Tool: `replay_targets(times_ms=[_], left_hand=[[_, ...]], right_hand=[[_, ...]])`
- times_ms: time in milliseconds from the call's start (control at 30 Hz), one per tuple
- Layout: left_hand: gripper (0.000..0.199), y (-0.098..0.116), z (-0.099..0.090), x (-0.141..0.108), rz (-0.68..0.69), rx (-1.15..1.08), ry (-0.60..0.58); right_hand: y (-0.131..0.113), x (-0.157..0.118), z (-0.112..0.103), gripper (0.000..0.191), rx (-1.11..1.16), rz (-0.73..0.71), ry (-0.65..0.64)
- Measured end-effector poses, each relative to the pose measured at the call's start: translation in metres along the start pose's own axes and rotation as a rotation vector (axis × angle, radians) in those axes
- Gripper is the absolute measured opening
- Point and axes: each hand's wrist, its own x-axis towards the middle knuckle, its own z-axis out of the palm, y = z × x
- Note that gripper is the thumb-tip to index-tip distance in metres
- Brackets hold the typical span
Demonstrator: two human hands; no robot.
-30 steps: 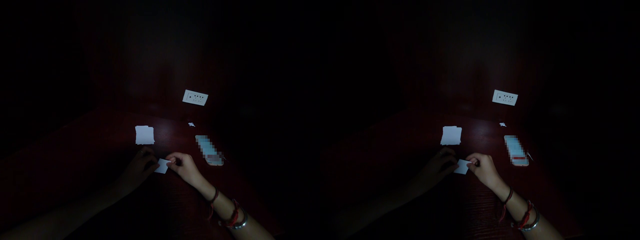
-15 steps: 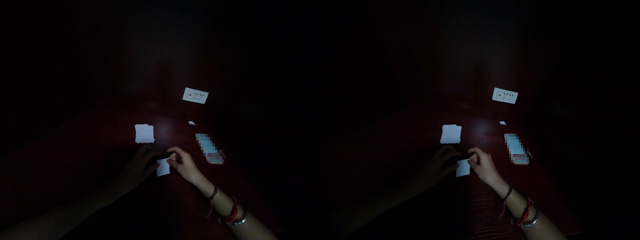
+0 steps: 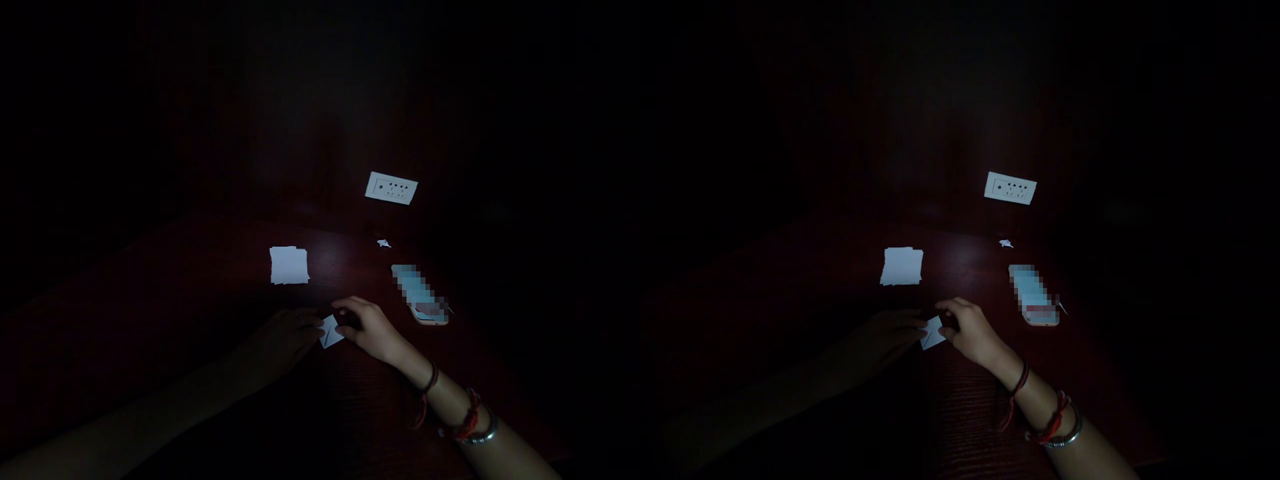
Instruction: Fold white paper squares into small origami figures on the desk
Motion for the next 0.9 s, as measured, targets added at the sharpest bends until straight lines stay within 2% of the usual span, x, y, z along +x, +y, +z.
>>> replay_targets(times_ms=[167, 467, 667, 900], left_hand=[[0.022, 0.000, -0.001, -0.001, 0.037, 0.046, 0.003], [0.021, 0.015, -0.014, 0.004, -0.029, 0.104, -0.058], [0.022, 0.008, -0.005, -0.002, -0.005, 0.122, -0.055], [0.024, 0.003, 0.007, -0.009, 0.031, 0.109, 0.026]], right_hand=[[0.000, -0.001, -0.006, 0.033, -0.085, -0.123, -0.122], [0.000, -0.002, -0.005, 0.030, -0.103, -0.111, -0.136], [-0.001, -0.002, -0.004, 0.031, -0.097, -0.088, -0.121], [0.001, -0.001, -0.001, 0.033, -0.031, -0.055, -0.072]])
